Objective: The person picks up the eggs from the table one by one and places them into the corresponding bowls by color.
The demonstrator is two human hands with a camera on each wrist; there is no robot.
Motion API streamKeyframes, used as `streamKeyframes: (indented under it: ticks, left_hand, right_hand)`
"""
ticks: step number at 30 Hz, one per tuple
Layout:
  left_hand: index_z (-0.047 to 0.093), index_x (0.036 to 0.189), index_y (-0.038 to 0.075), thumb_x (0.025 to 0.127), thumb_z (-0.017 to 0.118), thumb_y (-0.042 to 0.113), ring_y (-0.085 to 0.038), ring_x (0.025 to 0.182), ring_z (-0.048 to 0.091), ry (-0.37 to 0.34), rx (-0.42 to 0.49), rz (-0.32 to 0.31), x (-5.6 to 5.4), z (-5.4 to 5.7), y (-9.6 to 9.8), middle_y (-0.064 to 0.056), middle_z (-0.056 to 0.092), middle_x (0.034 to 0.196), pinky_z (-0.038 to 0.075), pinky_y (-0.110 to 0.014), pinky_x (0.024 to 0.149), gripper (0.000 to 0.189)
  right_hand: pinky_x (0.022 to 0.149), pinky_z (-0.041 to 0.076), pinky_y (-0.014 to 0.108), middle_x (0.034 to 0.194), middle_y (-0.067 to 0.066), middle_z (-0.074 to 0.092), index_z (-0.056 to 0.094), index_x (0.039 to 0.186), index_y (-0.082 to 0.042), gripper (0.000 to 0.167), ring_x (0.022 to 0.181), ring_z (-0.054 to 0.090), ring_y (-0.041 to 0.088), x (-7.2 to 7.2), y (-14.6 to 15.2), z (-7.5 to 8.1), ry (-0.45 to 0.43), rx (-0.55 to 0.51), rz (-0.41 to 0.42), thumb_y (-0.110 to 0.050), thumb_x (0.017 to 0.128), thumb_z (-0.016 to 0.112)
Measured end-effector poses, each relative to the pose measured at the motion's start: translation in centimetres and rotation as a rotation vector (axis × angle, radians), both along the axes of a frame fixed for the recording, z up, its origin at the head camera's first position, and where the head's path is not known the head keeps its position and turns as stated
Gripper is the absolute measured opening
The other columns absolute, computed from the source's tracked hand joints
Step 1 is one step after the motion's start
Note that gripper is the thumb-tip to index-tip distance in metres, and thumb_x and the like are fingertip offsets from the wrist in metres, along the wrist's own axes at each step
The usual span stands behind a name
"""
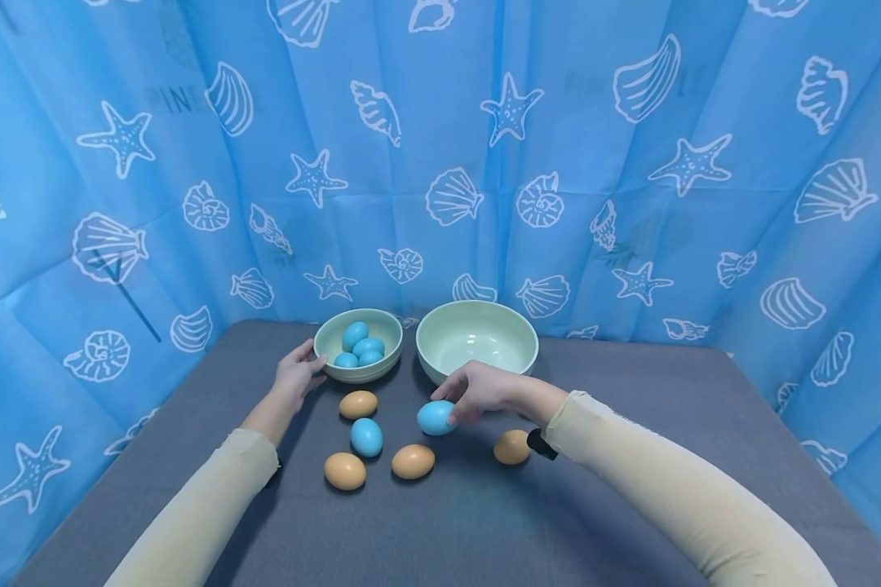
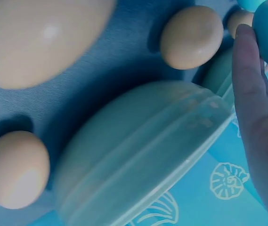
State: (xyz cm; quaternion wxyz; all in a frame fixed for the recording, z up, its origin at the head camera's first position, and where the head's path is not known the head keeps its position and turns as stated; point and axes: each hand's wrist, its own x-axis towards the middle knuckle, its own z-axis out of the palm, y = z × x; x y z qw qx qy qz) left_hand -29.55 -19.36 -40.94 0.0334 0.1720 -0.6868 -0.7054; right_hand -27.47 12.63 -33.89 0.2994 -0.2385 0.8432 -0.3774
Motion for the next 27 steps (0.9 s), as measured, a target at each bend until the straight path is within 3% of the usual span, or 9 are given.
streamKeyframes:
  ticks: [9, 27]
  left_hand:
    - [0.022, 0.155, 0.009, 0.102, 0.048, 0.005, -0.027, 0.142, 0.029, -0.003, 0.007, -0.001, 0.0, 0.1, 0.0, -0.011, 0.02, 0.16, 0.044, -0.038, 0.104, 0.059]
    - [0.024, 0.155, 0.01, 0.102, 0.048, 0.005, -0.027, 0.142, 0.028, -0.004, 0.012, 0.006, -0.2, -0.1, -0.1, -0.012, 0.021, 0.159, 0.045, -0.039, 0.104, 0.058]
  right_hand:
    - [0.081, 0.057, 0.036, 0.115, 0.01, 0.066, 0.066, 0.123, -0.002, 0.04, 0.095, 0.062, 0.021, -0.8, -1.7, 1.4, -0.013, -0.019, -0.009, -0.001, 0.084, 0.074]
    - [0.086, 0.056, 0.04, 0.125, 0.021, 0.059, 0.06, 0.13, 0.0, 0.043, 0.099, 0.063, 0.025, -3.2, -5.0, 2.4, -0.03, -0.107, -0.125, 0.001, 0.087, 0.069]
